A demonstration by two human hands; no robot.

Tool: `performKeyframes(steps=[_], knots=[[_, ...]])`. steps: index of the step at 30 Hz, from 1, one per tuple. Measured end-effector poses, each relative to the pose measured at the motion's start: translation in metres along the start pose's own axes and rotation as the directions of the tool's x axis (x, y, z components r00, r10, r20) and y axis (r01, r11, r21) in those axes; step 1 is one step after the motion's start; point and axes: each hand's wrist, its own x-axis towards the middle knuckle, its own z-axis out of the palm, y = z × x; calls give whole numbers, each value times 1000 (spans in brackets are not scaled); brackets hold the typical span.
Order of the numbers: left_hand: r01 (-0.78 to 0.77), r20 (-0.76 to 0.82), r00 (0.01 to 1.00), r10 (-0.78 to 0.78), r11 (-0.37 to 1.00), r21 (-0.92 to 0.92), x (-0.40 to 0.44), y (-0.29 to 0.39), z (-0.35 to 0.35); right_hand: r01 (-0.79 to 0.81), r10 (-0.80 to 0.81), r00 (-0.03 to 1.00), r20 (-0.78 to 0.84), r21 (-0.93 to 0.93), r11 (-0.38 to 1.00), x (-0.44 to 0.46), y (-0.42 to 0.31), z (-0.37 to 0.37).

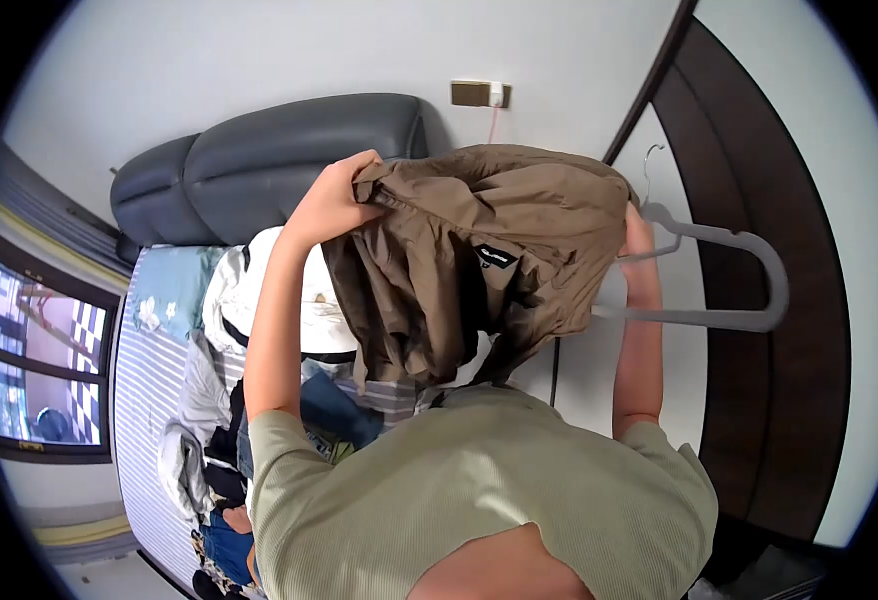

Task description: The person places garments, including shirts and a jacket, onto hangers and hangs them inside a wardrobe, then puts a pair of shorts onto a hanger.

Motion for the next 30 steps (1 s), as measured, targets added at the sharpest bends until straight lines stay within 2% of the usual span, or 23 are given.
performKeyframes(steps=[2, 4, 6, 8, 9, 10, 11, 13, 14, 17, 18, 21, 24, 25, 27, 30], knots=[[-21, -149, 988, 41, 991, 132, 15, 8, 27, 89, -96, 995, -35, -150, 985, 1, -5, -27], [-28, -234, 970, 72, 982, 186, 27, 4, 55, 153, -160, 985, -64, -94, 984, -27, -17, -27], [-8, -272, 959, 75, 972, 236, 36, 11, 73, 142, -162, 983, -88, -199, 970, -31, -21, -45], [34, -221, 975, -8, 993, 115, 46, 17, 90, 37, -105, 986, -128, -451, 892, -18, -12, -93], [57, -192, 980, -46, 997, 54, 53, 17, 98, 21, -85, 987, -138, -410, 912, -18, -7, -103], [9, -163, 986, -32, 990, -139, 59, 19, 108, 8, -65, 987, -145, -368, 930, -18, -3, -113], [105, -87, 986, -140, 942, -319, 64, 22, 115, -3, -48, 988, -149, -324, 946, -18, -1, -123], [311, 119, 945, -305, 726, -613, 72, 42, 125, 21, -72, 984, -166, -291, 956, -30, -4, -120], [362, 166, 923, -347, 640, -678, 76, 53, 130, 33, -83, 981, -173, -275, 961, -35, -5, -120], [376, 218, 920, -327, 567, -733, 96, 57, 145, 41, -71, 989, -129, -222, 974, -42, -5, -133], [369, 213, 925, -314, 612, -699, 102, 64, 146, 84, -108, 988, -114, -197, 977, -51, -11, -124], [383, 255, 923, -287, 649, -657, 121, 70, 154, 107, -152, 985, -86, -385, 916, -67, -18, -125], [369, 271, 929, -253, 711, -599, 130, 84, 155, 22, -70, 995, -73, -518, 855, -80, -19, -128], [359, 278, 931, -236, 732, -580, 132, 85, 155, -26, -50, 990, -133, -519, 854, -83, -16, -130], [228, 227, 966, -127, 831, -508, 142, 72, 163, -124, -10, 968, -252, -509, 852, -91, -8, -127], [53, 192, 981, 16, 936, -348, 150, 64, 166, 23, -190, 959, -211, -611, 791, -113, -7, -109]])
